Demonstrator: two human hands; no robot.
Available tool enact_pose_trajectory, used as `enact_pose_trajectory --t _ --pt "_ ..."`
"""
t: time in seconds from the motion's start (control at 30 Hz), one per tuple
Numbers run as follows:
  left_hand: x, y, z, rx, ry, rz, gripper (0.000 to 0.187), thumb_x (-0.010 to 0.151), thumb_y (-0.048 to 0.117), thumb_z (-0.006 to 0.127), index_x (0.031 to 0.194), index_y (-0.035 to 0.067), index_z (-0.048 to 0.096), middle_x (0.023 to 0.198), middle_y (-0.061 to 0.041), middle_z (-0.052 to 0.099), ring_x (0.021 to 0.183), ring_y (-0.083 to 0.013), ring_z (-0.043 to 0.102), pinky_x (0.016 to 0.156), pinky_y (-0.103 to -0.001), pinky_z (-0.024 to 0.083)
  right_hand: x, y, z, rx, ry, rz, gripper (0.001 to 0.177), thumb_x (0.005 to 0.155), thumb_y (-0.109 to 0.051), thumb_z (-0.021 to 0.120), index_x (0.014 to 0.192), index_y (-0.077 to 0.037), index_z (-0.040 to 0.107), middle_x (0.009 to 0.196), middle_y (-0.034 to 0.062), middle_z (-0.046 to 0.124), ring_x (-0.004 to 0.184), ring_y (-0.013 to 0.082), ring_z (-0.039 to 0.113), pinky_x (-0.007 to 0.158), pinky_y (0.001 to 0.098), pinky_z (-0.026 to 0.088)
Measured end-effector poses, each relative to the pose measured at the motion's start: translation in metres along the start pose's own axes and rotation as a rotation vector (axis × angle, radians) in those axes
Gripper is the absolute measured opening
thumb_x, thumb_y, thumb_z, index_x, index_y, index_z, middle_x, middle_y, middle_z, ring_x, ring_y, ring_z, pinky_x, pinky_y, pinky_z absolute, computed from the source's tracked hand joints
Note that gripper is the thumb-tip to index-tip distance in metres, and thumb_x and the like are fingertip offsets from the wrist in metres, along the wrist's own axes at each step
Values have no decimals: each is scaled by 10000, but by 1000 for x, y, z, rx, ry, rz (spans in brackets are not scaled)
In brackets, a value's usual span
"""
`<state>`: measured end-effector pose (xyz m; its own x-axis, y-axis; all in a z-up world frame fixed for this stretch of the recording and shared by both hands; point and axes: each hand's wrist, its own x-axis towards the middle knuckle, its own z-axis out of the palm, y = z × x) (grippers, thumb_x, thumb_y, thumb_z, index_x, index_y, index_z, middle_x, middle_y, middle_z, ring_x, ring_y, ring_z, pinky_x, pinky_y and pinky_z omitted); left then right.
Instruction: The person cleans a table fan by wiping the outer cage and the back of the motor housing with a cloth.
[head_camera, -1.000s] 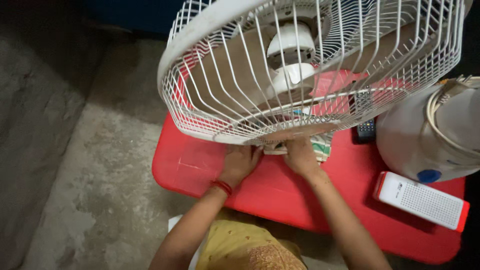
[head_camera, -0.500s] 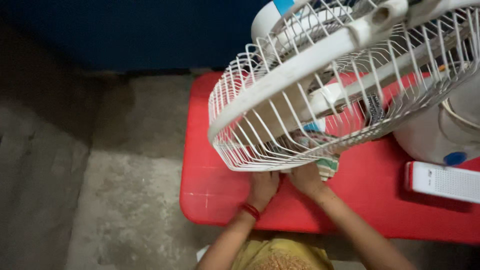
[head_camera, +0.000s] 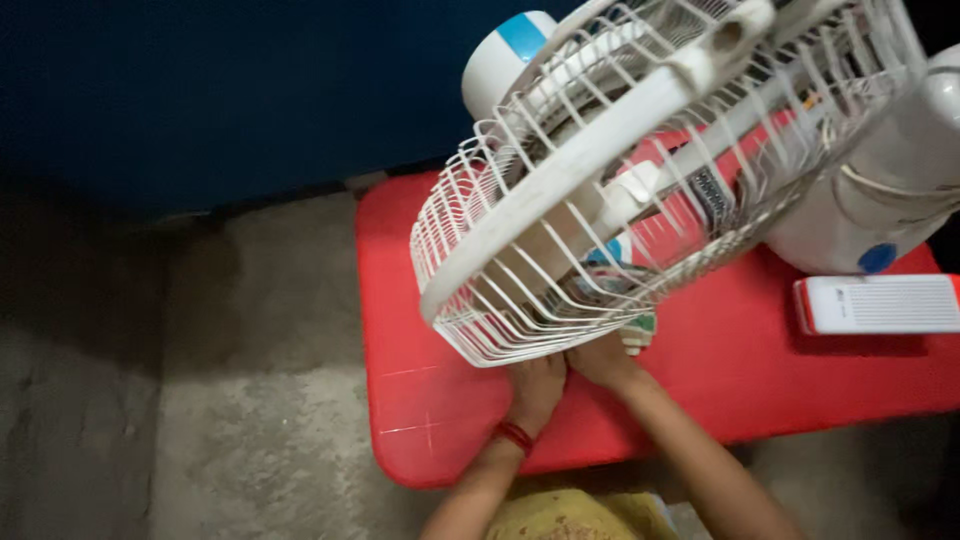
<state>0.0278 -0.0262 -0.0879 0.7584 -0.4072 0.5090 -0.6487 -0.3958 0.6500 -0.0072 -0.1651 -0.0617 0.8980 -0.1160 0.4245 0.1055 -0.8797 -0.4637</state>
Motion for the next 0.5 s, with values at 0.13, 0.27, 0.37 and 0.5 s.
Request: enact_pose_trajectory --t 0.13,0.27,0.37,0.5 --pt "10 14 -16 -148 -141 -230 295 963 185 615 1203 24 674 1204 -259 681 1128 -480 619 1005 -566 461 0 2 -18 -42 -6 -64 383 776 -152 646 1129 -7 682 1154 258 664 1130 467 566 1021 567 399" --pt "14 23 -19 -168 -53 -209 375 1006 201 572 1300 -32 588 1278 -303 639 1181 -504 586 1054 -563 418 -10 38 -27 -103 -192 131 266 700 -66 658 961 -25 686 1160 248 653 1239 443 520 1145 548 344" --pt "14 22 -18 -76 -1 -198 489 1018 220 569 1392 -87 496 1374 -360 542 1253 -544 501 1089 -600 332 -16 68 -35 28 -113 113 317 659 13 593 963 -11 680 1134 270 635 1182 500 523 1039 551 403" --pt "17 23 -17 -42 2 -201 509 1051 277 539 1439 -45 468 1461 -341 484 1349 -522 456 1157 -600 320 -27 119 -47 316 41 286 252 910 9 507 1140 11 609 1136 244 634 1086 461 582 952 508 465"
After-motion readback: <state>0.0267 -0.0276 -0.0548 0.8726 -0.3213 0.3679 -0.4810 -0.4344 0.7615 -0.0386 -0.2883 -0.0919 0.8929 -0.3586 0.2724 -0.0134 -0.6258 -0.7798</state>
